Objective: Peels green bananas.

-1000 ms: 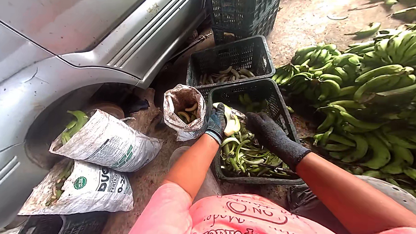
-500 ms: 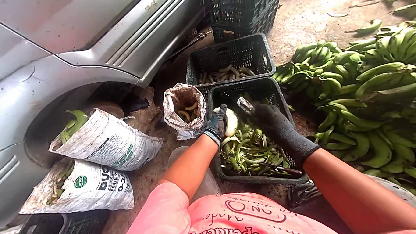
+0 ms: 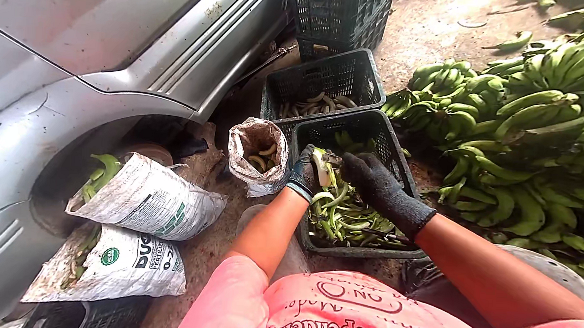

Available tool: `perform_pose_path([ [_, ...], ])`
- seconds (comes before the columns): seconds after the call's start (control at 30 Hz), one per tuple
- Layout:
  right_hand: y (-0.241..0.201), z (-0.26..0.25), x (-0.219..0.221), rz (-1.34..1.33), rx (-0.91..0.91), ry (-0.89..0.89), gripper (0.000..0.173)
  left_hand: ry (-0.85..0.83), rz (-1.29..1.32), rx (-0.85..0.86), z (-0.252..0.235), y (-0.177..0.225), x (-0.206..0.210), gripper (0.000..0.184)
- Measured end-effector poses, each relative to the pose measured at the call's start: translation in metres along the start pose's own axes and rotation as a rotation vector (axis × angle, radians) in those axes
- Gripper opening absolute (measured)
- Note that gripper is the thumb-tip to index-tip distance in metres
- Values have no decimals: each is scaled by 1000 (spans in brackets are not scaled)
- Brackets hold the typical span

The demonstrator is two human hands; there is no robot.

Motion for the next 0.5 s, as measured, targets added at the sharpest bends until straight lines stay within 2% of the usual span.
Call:
perform_pose_path([
  [0.1,-3,3,-1,26,-107,39,52,-127,111,-59,0,5,-1,56],
  [0.23,-5,5,-5,41,-136,15,41,-1,-127,-34,2,3,-3,54],
  [0.37,-5,2,-2,16,-91,-1,55,-8,-218,-7,0,4,-4,54],
  [0.5,-8,2,1,9,-76,14,60,-29,-290,57,0,5,-8,55],
])
Point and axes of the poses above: each hand's wrist, its own z-axis away from the middle knuckle, its own x-axis out of the palm, y = z × x, the point moved 2 cm from there along -z, towards the middle knuckle, and after that the axes turned 6 degrees about x, right-handed, at the moved point
